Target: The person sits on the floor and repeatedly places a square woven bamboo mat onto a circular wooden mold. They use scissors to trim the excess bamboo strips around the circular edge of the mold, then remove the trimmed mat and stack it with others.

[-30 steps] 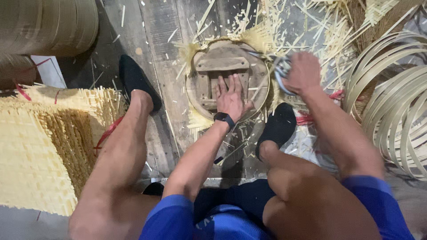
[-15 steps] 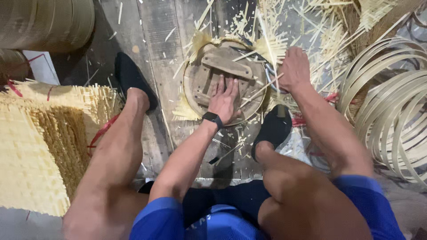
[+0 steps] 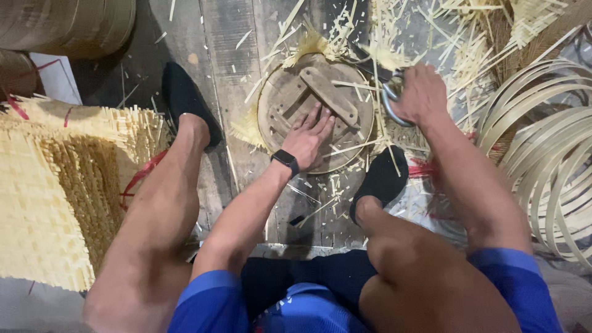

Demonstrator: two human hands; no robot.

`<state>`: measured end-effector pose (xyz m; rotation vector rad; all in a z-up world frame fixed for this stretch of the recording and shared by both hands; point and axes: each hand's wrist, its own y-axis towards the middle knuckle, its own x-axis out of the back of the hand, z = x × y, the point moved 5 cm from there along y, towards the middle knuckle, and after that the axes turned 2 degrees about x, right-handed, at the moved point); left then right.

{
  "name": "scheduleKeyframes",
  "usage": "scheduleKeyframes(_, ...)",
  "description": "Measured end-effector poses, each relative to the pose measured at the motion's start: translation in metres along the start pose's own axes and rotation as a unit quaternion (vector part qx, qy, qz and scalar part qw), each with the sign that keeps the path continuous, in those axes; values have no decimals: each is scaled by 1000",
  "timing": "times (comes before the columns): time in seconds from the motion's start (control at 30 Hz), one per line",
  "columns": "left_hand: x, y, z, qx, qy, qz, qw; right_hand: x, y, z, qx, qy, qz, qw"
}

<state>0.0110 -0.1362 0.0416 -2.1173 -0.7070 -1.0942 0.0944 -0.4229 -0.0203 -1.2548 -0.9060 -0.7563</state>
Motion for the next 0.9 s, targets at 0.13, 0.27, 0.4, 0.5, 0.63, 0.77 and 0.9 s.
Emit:
scheduleKeyframes(0.13, -1, -5, 4, 1, 34, 16, 999, 11, -11, -2, -13, 5, 44, 999)
scheduleKeyframes(0.27, 9, 6, 8, 154, -21, -110, 982, 9, -66, -19, -10, 23, 29, 999)
scheduleKeyframes(0.4, 3, 41, 5, 444, -173, -160, 865, 1, -69, -7, 17, -2, -31, 999)
scheduleKeyframes(0.5, 8, 60, -21, 445, -179, -276, 833, 5, -33, 18, 32, -30, -49, 998)
scheduleKeyframes(0.63, 1, 55, -24, 408, -172, -249, 862, 14, -16, 24, 34, 22, -60, 997)
scheduleKeyframes(0.77, -5, 38, -22, 302, -154, -237, 910, 13, -53, 1, 41, 93, -67, 993)
scheduleKeyframes(0.9, -10, 37, -24, 266, -134, -237, 925, 14, -54, 6, 39, 101, -106, 988)
